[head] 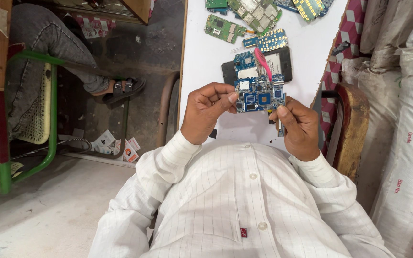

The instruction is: The person sits at a workbench and cleans a blue circuit board using a pink toothbrush, repeatedly brushing its surface and edges. They turn the board over to clean other sides and occasionally use a screwdriver on the board while many other boards and phone parts lie on the table.

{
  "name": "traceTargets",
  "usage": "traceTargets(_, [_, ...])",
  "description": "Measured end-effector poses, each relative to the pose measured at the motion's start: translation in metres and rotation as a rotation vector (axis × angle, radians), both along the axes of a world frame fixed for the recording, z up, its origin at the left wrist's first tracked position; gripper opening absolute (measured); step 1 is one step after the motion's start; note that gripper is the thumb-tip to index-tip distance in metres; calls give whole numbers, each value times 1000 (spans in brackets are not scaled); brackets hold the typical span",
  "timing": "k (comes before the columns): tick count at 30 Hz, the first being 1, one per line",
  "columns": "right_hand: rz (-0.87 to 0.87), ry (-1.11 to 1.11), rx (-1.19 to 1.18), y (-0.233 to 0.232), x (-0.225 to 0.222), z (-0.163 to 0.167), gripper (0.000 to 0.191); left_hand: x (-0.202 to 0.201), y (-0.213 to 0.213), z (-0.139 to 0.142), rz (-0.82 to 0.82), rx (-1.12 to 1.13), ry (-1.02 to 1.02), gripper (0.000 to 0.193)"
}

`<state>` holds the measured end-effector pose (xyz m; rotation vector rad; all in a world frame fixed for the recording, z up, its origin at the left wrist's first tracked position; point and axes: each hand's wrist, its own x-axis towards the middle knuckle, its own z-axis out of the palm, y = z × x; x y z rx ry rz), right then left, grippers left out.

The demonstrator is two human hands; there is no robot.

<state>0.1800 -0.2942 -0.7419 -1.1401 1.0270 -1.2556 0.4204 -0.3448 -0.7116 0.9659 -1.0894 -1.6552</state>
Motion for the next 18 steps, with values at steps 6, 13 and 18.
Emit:
traceTargets(6, [8,-43,-1,-2,0,2,36,1,4,9,-51,-119,-79,60])
traceTargets(13, [61,-207,98,1,0,-1,35,3,5,17,-145,-374,-359,98])
traceTargets(18, [86,-208,126,2,-2,-3,35,7,4,17,-117,-390,-390,89])
